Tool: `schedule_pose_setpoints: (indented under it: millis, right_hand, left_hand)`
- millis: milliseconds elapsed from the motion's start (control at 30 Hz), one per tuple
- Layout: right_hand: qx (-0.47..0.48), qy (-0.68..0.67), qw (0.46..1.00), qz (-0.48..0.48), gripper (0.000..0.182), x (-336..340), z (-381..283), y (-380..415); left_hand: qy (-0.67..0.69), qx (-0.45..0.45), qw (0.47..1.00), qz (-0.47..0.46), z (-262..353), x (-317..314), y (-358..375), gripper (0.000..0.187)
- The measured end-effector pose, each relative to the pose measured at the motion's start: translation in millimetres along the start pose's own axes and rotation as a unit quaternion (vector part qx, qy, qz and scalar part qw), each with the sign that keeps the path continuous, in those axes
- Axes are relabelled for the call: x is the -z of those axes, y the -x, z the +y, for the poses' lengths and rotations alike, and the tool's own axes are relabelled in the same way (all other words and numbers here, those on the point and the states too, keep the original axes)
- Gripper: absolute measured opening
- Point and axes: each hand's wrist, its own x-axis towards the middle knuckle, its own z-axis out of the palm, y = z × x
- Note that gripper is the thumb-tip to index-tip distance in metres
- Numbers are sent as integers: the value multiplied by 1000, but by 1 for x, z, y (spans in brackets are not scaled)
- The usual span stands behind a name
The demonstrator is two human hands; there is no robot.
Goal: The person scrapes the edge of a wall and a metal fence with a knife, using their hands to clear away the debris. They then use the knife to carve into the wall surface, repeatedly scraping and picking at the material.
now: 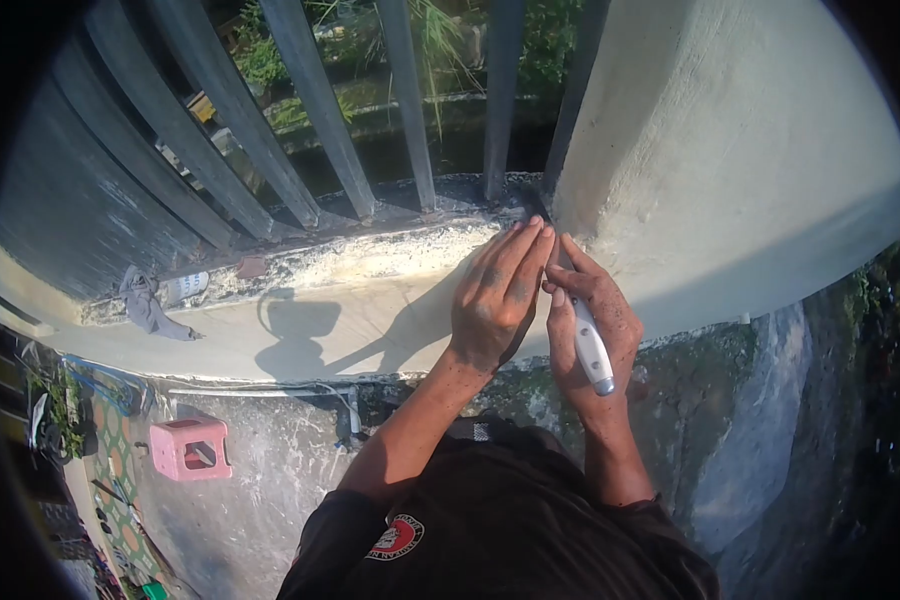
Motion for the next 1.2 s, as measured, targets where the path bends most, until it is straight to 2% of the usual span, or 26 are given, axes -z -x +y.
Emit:
schedule_pose_setpoints:
  millis: [233, 367, 467, 533, 733, 900, 967, 1000, 1067, 1100, 1133, 1200]
  right_hand:
    - [-75, -55, 996, -15, 17, -3, -10, 0]
    - [-47, -63, 997, -4, 17, -11, -4, -8]
    - [-73, -107, 991, 15, 19, -18, 1, -13]
    - [-17, -60, 996, 68, 18, -23, 6, -18]
    - [-4, -12, 1000, 29, 17, -16, -2, -2]
    - [-9, -68, 998, 14, 16, -18, -2, -7]
    - [-96, -181, 979, 0, 16, -15, 1, -11]
    - [-96, -181, 979, 1, 16, -15, 1, -11]
    - [-100, -207, 968, 97, 17, -18, 4, -13]
    - [-47, -157, 982, 99, 17, -17, 12, -14]
    - [-45, -159, 982, 96, 17, -15, 14, -12]
    - [-21, -78, 994, 73, 18, -10, 11, -4]
  left_hand:
    - [-41, -17, 998, 34, -8, 11, 2, 41]
    - [-115, -12, 993, 15, -6, 17, -3, 43]
    - [-138, 6, 990, 13, -5, 12, -10, 44]
    - [-143, 7, 990, -1, 0, 13, -9, 44]
    - [-125, 9, 992, -6, -1, 14, 8, 46]
    - [-132, 17, 991, -10, -2, 22, 4, 48]
    - [-130, 14, 991, -11, 0, 19, 0, 48]
    - [-128, 15, 992, -11, 2, 18, 0, 47]
    - [-123, 8, 992, -9, 6, 15, 0, 46]
    - [-119, 3, 993, -7, 7, 14, 0, 44]
    - [-122, 5, 992, -5, 8, 15, 0, 44]
    - [-117, 5, 993, -19, 11, 17, 1, 44]
